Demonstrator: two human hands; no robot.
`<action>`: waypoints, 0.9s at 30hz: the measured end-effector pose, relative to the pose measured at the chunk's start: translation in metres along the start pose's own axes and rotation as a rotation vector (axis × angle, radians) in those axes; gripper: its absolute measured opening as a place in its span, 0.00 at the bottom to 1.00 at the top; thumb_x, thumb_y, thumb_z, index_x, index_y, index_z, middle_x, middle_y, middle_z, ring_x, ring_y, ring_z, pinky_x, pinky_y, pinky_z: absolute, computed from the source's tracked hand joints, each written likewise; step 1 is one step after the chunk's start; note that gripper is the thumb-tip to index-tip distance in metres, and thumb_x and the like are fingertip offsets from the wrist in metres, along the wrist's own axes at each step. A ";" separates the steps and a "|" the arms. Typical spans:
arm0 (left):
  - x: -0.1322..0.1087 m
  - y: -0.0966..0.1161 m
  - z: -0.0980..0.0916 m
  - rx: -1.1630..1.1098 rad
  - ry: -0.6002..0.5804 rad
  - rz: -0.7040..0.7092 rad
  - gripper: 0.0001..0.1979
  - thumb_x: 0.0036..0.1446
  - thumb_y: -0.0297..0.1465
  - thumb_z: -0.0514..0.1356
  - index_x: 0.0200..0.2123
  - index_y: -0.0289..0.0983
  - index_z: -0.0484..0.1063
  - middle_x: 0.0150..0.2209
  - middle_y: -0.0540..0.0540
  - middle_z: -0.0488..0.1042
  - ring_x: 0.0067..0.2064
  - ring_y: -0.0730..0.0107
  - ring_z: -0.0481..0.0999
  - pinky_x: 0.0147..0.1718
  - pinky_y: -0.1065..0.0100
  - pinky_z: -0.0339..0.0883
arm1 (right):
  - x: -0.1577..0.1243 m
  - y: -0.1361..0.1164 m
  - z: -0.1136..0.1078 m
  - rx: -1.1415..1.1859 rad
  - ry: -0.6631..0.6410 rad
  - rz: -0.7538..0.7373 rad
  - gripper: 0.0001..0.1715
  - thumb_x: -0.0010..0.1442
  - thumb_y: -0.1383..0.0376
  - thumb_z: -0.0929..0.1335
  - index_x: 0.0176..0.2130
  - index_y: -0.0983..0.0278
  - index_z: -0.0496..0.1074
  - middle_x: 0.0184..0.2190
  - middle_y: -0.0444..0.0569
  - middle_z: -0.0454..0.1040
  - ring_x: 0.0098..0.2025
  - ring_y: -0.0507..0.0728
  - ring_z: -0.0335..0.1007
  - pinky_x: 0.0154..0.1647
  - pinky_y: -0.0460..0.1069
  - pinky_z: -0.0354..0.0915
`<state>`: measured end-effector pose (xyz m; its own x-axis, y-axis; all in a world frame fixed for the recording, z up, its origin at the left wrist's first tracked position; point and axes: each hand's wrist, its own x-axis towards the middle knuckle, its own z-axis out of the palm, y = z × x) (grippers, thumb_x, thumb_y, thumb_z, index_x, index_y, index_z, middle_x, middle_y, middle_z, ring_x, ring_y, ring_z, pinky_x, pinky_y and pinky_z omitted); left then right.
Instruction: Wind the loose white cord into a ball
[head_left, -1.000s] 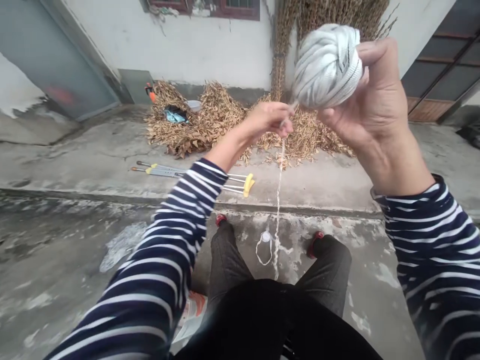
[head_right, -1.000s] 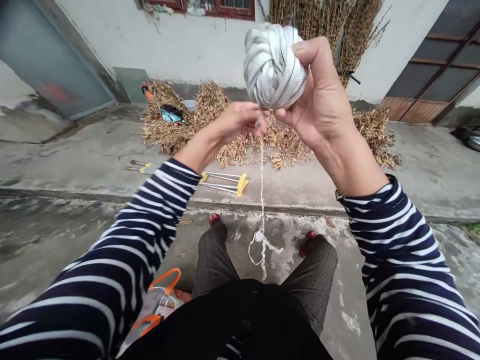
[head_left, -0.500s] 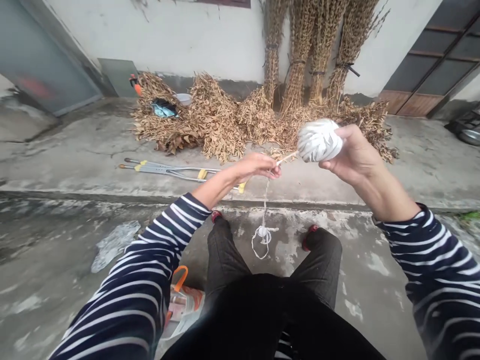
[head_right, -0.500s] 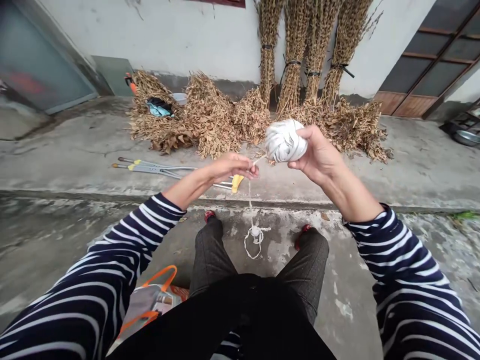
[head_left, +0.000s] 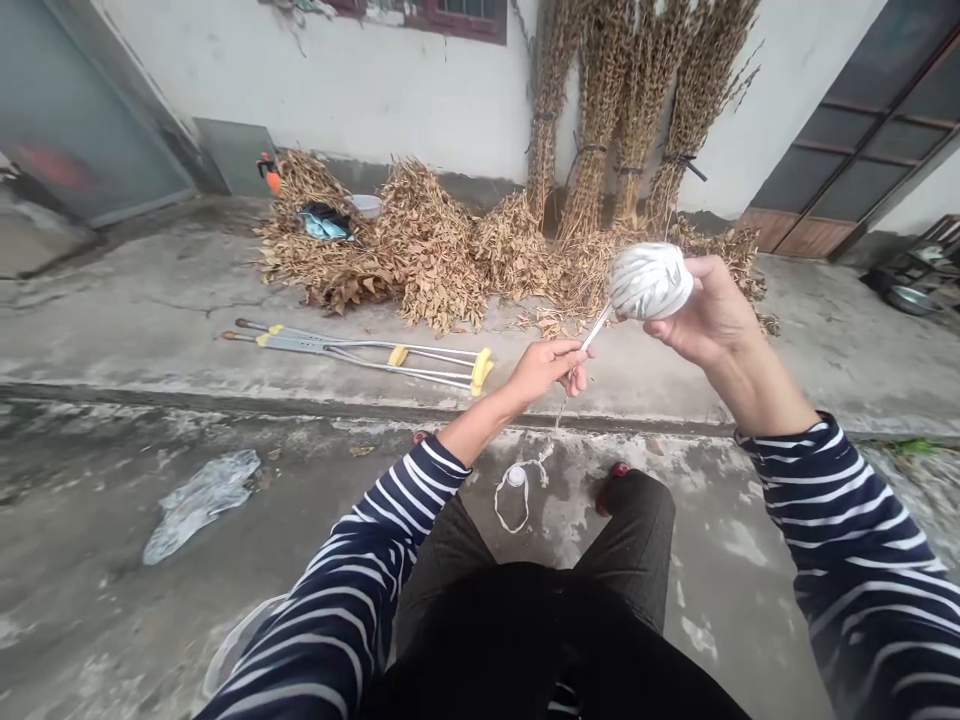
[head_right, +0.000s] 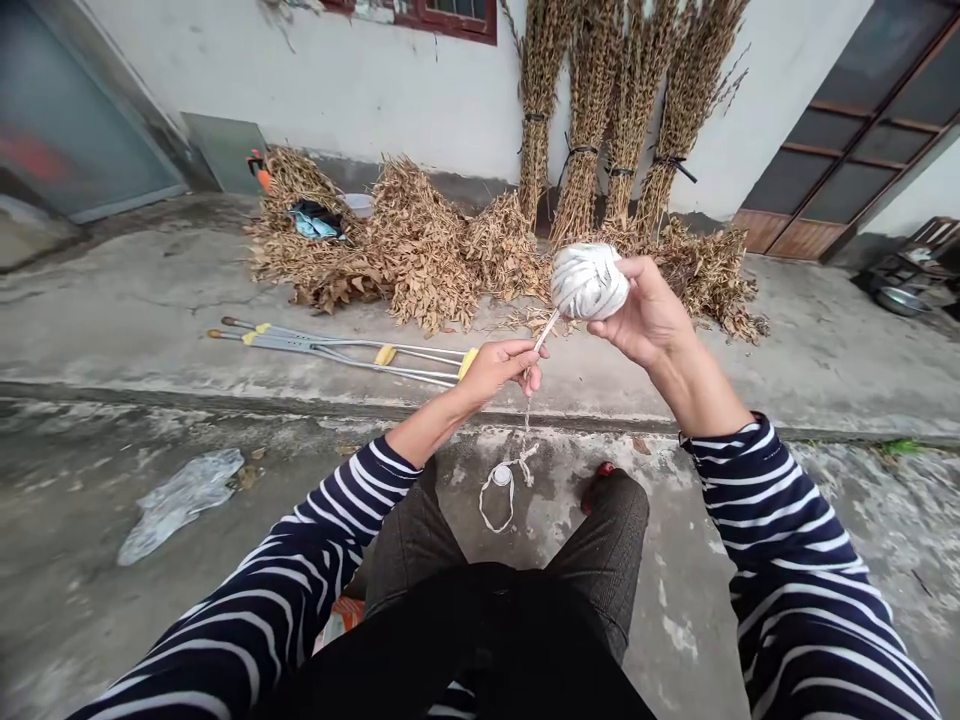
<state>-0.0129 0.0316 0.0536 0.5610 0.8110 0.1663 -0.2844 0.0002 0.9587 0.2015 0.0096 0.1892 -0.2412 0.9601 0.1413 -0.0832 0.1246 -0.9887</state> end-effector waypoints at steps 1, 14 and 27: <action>0.000 -0.003 -0.004 -0.013 0.002 -0.003 0.28 0.52 0.52 0.73 0.40 0.32 0.78 0.25 0.47 0.79 0.23 0.72 0.76 0.24 0.71 0.71 | -0.001 0.004 -0.003 0.031 -0.012 0.000 0.31 0.52 0.48 0.74 0.52 0.59 0.74 0.39 0.50 0.82 0.33 0.58 0.79 0.17 0.46 0.67; 0.025 0.006 0.010 0.119 0.038 0.078 0.22 0.55 0.30 0.73 0.53 0.31 0.76 0.32 0.47 0.81 0.31 0.71 0.81 0.29 0.72 0.72 | -0.005 0.026 0.006 0.233 -0.043 0.066 0.29 0.51 0.55 0.75 0.51 0.60 0.75 0.44 0.51 0.84 0.32 0.55 0.79 0.16 0.42 0.68; 0.007 0.004 0.001 0.220 -0.012 -0.017 0.07 0.72 0.28 0.56 0.41 0.33 0.71 0.25 0.51 0.77 0.19 0.77 0.75 0.19 0.77 0.62 | 0.004 0.034 0.005 0.157 -0.022 0.033 0.30 0.53 0.50 0.76 0.52 0.59 0.77 0.41 0.51 0.84 0.35 0.61 0.81 0.15 0.47 0.68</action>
<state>-0.0098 0.0365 0.0591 0.5738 0.8049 0.1511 -0.0991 -0.1148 0.9884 0.1928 0.0164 0.1561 -0.2671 0.9572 0.1119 -0.2243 0.0512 -0.9732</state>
